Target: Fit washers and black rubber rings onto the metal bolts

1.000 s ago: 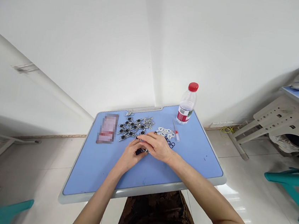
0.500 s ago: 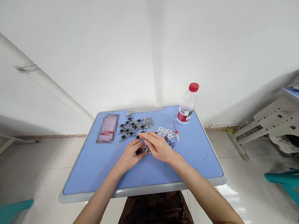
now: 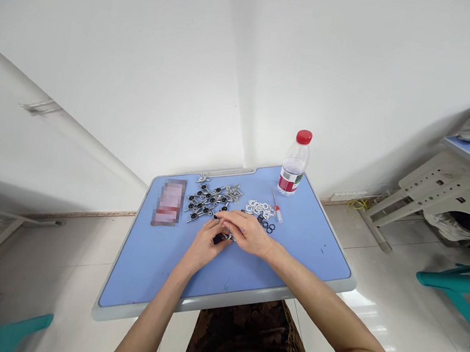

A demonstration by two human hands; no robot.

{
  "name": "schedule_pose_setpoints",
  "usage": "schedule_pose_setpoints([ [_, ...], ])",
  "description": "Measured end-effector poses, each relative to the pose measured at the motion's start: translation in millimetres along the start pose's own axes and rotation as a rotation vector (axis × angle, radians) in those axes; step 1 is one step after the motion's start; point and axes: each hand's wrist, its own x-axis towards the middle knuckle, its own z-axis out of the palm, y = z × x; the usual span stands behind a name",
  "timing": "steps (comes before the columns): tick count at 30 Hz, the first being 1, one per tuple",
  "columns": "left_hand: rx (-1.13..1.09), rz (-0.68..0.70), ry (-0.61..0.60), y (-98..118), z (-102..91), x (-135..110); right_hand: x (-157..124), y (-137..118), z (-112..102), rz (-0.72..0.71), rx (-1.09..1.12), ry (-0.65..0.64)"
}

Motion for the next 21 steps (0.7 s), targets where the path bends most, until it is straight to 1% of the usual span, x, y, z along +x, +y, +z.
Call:
schedule_pose_setpoints([
  [5, 0.008, 0.006, 0.006, 0.8, 1.5, 0.8, 1.2, 4.9, 10.1, -0.015, -0.085, 0.065],
  [8, 0.018, 0.0, -0.004, 1.4, 0.9, 0.2, 0.1, 6.7, 8.5, -0.023, -0.127, 0.104],
  [12, 0.028, -0.001, -0.029, 0.1, 0.3, -0.6, -1.2, 2.2, -0.2, -0.027, -0.095, 0.034],
  [14, 0.029, 0.007, -0.036, -0.8, 0.4, -0.6, -0.4, -0.2, -1.9, -0.032, -0.052, 0.02],
  [18, 0.02, 0.012, -0.032, -1.6, 1.3, -0.3, 2.2, 0.5, 2.8, -0.041, -0.034, 0.078],
  [21, 0.021, -0.003, -0.038, -2.4, 2.1, -0.4, 1.9, 5.3, 7.3, 0.006, -0.088, 0.13],
])
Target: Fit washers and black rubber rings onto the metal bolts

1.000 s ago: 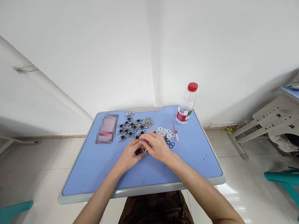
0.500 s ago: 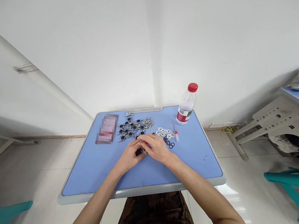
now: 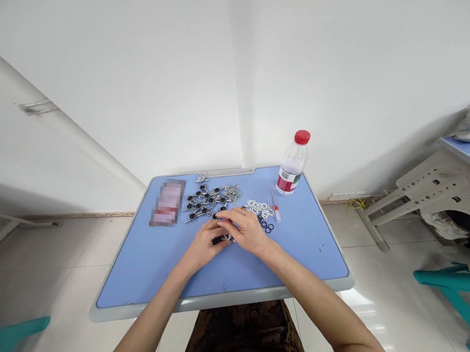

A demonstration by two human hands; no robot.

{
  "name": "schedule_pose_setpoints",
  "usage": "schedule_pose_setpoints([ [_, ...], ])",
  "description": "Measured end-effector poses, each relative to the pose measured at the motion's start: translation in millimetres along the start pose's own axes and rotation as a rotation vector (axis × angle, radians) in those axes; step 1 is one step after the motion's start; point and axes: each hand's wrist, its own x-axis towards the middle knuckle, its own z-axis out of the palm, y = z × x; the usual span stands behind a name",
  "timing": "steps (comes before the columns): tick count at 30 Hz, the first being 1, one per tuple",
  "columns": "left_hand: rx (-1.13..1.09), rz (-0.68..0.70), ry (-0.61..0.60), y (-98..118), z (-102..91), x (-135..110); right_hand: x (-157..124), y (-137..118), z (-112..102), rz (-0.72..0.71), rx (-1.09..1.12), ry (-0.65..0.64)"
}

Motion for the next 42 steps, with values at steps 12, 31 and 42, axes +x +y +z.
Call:
schedule_pose_setpoints([
  [12, -0.015, 0.0, 0.009, 1.1, -0.8, -0.2, 0.2, -7.2, -12.0, -0.065, -0.02, -0.159],
  [31, -0.036, 0.017, 0.024, -2.0, -0.3, 0.5, -3.5, -9.6, -3.8, -0.086, 0.029, -0.1],
  [42, -0.009, -0.023, 0.024, -1.9, 1.7, -0.3, -2.3, -4.0, 6.4, 0.03, 0.038, 0.059],
])
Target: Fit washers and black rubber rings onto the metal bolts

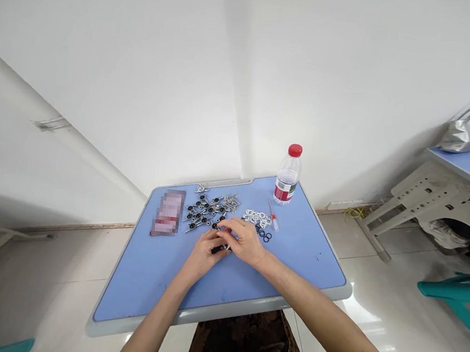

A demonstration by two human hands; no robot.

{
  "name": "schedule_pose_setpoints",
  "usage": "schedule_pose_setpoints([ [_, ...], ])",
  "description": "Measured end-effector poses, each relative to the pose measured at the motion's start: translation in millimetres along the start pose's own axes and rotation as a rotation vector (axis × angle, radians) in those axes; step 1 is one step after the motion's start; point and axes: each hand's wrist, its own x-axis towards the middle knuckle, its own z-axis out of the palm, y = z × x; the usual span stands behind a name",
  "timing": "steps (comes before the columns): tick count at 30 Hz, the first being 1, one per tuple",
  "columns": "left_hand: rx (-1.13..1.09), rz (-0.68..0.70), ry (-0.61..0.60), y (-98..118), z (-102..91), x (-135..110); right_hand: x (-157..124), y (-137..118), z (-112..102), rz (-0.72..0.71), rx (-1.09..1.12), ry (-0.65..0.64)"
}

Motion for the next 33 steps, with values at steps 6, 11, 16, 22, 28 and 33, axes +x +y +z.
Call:
schedule_pose_setpoints([
  [6, 0.013, -0.017, -0.011, 0.4, -1.0, 0.3, -1.9, 7.3, -13.8, -0.004, -0.015, -0.095],
  [11, 0.014, -0.004, -0.007, 0.6, -0.9, 0.3, -0.8, 4.6, -19.1, -0.017, 0.059, -0.179],
  [16, 0.001, -0.02, -0.009, -0.5, -0.6, -0.9, 0.2, 5.4, -14.4, -0.057, -0.029, -0.141],
  [22, -0.016, 0.002, -0.013, 1.7, -2.3, -0.4, 2.5, -0.2, -9.8, -0.151, -0.27, -0.126],
  [28, 0.006, 0.013, -0.006, 5.4, -3.4, 0.1, 1.8, -1.6, -6.0, -0.134, -0.361, -0.08],
  [33, -0.003, -0.045, 0.003, 6.8, -4.9, 1.9, 1.4, 5.2, -3.3, -0.138, -0.361, -0.035],
])
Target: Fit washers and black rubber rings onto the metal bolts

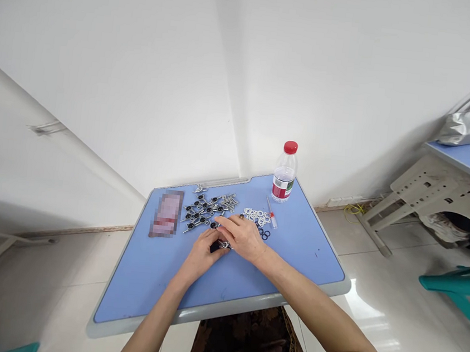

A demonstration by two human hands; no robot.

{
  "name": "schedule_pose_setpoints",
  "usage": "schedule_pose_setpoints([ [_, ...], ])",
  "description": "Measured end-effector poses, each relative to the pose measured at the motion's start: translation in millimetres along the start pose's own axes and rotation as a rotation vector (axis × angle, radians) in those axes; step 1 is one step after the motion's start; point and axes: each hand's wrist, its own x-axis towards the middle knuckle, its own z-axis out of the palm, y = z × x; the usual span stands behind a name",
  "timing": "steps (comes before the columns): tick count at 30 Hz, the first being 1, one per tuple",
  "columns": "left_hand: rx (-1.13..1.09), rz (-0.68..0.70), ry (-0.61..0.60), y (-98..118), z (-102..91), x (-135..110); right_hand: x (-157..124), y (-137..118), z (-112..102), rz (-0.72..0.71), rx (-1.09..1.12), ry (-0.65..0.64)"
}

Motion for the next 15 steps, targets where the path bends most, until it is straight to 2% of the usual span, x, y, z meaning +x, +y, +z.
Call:
schedule_pose_setpoints([
  [15, 0.018, 0.004, 0.019, -0.3, 3.5, -0.7, -2.1, 2.2, 4.5, 0.021, 0.012, -0.054],
])
